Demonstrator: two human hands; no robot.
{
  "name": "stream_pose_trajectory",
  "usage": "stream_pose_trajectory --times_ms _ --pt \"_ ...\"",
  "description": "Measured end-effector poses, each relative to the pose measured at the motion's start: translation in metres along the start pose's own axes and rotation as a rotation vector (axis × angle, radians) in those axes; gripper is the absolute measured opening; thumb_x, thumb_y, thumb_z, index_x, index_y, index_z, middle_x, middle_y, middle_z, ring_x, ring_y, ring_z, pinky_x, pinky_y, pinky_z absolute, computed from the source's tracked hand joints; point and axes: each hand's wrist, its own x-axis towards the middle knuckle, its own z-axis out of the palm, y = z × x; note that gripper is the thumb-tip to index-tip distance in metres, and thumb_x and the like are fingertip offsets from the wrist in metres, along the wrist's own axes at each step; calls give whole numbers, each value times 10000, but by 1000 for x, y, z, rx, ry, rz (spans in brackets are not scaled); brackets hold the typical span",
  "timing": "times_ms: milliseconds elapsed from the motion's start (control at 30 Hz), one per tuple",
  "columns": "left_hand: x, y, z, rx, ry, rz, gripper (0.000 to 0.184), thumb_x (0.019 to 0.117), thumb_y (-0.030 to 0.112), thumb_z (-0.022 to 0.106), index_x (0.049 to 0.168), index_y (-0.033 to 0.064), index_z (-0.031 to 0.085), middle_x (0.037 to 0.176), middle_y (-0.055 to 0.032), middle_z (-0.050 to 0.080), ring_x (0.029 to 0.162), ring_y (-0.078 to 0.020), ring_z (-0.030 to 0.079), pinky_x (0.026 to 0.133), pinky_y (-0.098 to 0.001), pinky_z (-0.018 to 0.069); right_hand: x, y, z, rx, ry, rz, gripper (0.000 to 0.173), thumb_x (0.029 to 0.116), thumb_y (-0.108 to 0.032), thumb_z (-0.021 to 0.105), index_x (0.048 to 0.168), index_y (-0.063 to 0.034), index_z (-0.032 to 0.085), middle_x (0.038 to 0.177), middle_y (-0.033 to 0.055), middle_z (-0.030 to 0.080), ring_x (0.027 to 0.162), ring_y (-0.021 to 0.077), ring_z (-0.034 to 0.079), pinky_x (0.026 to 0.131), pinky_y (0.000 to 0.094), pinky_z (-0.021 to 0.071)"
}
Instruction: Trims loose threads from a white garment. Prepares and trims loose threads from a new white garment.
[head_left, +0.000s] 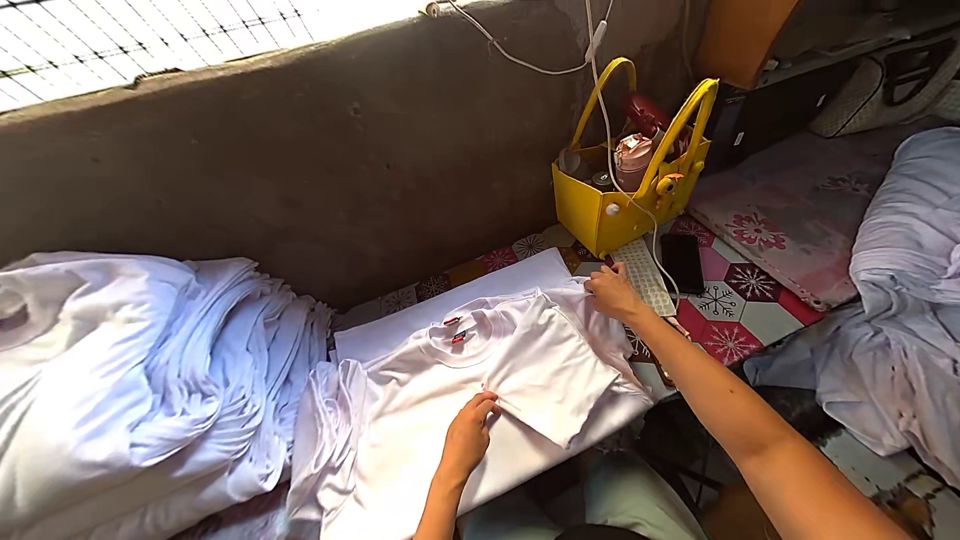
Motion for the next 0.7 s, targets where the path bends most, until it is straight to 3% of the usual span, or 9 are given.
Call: stream_pose_trajectory --times_ms 100,200,267,333,433,500,600,700 --pt "15 14 -5 -35 169 106 268 925 -108 505 1016 -52 750 1212 -200 709 1169 -338 674 1034 -496 519 -22 -22 -4 -73 249 -326 150 923 -95 647 912 -4 765 1022 202 713 1143 420 624 1130 704 257" --pt "64 60 -26 -89 319 168 254 993 -8 498 1114 -73 712 1155 -209 717 1106 -304 697 993 -439 546 -40 -50 14 -109 278 -554 163 959 -36 580 932 23 730 927 211 721 1018 415 691 1100 663 364" --pt "104 96 -41 -158 216 50 300 1056 140 508 1188 -63 687 1155 -210 703 1072 -285 695 974 -425 545 -52 -71 27 -111 225 -575 178 961 56 535 968 71 713 957 250 717 1034 443 685 1087 641 397" --pt "150 114 -39 -169 90 -94 406 1071 313 523 1154 -41 703 1102 -214 708 1050 -319 684 977 -497 511 -58 -85 42 -135 208 -572 181 954 83 536 969 81 716 970 253 723 1057 442 686 1094 635 396" --pt "201 124 -23 -50 -97 -285 637 1012 560 549 1220 -32 661 1194 -254 671 1180 -399 628 1023 -600 462 -60 -94 57 -159 212 -548 168 941 86 555 956 74 722 950 238 723 1041 428 691 1107 630 388" --pt "216 127 -14 -8 -90 -298 559 1010 470 592 1233 -39 649 1233 -269 653 1221 -413 605 1032 -607 450 -62 -95 61 -149 266 -552 151 927 72 584 926 51 733 916 212 728 1007 405 704 1091 615 410" --pt "215 128 -5 -150 129 -75 284 1028 229 604 1068 -18 736 1017 -211 718 1013 -340 680 947 -543 500 -70 -85 57 16 487 -530 97 918 -25 637 894 -14 731 935 171 724 979 362 708 1014 595 471" --pt "195 143 -24 -355 270 252 174 993 125 644 1034 -2 756 889 -90 735 791 -125 673 801 -345 551 -74 -69 16 329 740 -234 295 949 -157 659 1147 57 708 1226 242 693 1182 418 651 1035 601 477"
